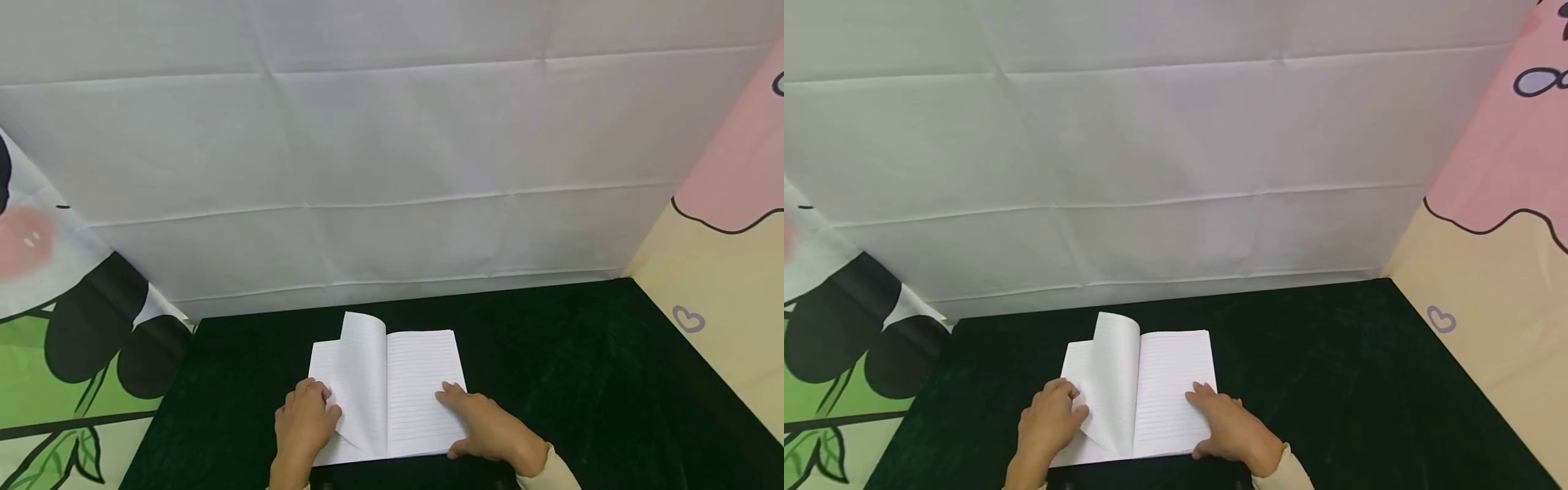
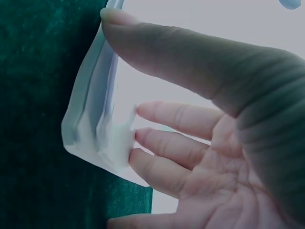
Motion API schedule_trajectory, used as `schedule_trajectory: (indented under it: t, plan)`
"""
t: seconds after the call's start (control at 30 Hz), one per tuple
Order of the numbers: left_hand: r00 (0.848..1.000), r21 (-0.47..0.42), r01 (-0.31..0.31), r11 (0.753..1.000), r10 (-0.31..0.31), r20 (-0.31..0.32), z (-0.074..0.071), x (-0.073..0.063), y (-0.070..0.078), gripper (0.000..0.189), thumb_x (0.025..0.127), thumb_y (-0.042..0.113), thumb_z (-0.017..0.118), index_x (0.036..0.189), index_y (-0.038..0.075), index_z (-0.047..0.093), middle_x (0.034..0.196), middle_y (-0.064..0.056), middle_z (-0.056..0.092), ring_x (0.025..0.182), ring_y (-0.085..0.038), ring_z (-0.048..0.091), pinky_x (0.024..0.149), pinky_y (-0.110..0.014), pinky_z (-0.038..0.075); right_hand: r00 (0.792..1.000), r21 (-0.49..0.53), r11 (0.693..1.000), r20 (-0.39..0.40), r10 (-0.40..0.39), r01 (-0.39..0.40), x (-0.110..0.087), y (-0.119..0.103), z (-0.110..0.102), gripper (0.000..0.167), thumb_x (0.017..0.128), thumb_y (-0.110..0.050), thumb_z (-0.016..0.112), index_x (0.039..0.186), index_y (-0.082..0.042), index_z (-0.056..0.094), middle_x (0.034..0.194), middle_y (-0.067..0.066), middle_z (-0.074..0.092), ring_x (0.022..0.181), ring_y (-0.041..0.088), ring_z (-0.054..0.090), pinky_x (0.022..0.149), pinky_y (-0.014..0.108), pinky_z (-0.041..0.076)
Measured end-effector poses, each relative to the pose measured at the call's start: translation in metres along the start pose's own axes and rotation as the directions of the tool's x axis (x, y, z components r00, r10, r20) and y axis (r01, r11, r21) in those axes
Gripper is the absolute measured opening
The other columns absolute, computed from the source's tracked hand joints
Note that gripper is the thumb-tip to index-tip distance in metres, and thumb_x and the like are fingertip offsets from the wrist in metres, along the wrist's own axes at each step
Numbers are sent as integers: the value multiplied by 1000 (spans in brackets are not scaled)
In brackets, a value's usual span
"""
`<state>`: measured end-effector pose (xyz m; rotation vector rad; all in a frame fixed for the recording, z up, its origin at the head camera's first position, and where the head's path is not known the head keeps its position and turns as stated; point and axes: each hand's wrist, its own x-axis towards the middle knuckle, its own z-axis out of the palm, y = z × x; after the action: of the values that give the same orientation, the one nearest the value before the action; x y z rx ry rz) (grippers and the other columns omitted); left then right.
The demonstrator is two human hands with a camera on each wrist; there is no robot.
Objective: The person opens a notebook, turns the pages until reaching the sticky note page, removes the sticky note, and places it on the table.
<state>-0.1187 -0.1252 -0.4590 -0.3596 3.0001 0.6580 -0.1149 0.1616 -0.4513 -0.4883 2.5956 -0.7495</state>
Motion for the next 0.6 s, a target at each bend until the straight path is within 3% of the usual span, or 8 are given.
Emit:
schedule_trajectory:
  t: [0.1,0.23,0.37,0.4,0.5,0.6]
  plan:
    - [999,12,0,1000,-1,42,-5,-2,-8,16,81,16,75,87,9,62,137,-26,54,110,-40,50,97,-69,42,1000,-1,1000,4,-8,8,0,0,0,80,68,-13,91,140,-6,57,156,18,47,146,38,44,114,58,39]
    - [997,27,-6,1000,4,80,-10,-1,-13,17,81,16,76,85,10,61,142,-29,50,114,-43,48,96,-68,44,1000,-10,1000,13,-21,21,-1,2,-1,74,71,-17,90,137,-8,59,156,18,48,144,37,46,114,57,39]
    - [994,55,8,998,-13,107,-13,0,-16,23,83,21,76,99,6,70,147,-30,47,123,-47,48,102,-71,40,999,11,999,18,-47,47,-1,6,-4,45,76,-21,88,112,-15,63,148,20,54,117,30,65,98,50,53]
    - [994,63,8,998,-15,108,-14,0,-17,28,83,22,76,104,4,71,145,-29,49,122,-46,49,102,-71,40,998,20,998,22,-53,53,-2,7,-4,36,78,-22,86,104,-18,62,148,20,55,117,31,65,94,47,54]
    - [993,66,9,998,-16,113,-18,1,-19,37,85,25,75,113,1,71,136,-27,56,113,-42,53,99,-68,43,997,49,997,37,-69,67,-2,8,-6,19,88,-20,76,91,-24,58,148,20,55,122,33,64,91,44,54]
    - [991,51,15,999,-21,133,-22,2,-24,27,85,25,75,101,3,71,112,-22,62,92,-32,56,82,-53,51,996,65,995,41,-74,71,-3,8,-7,12,96,-18,66,89,-24,59,153,18,51,143,37,47,109,55,46]
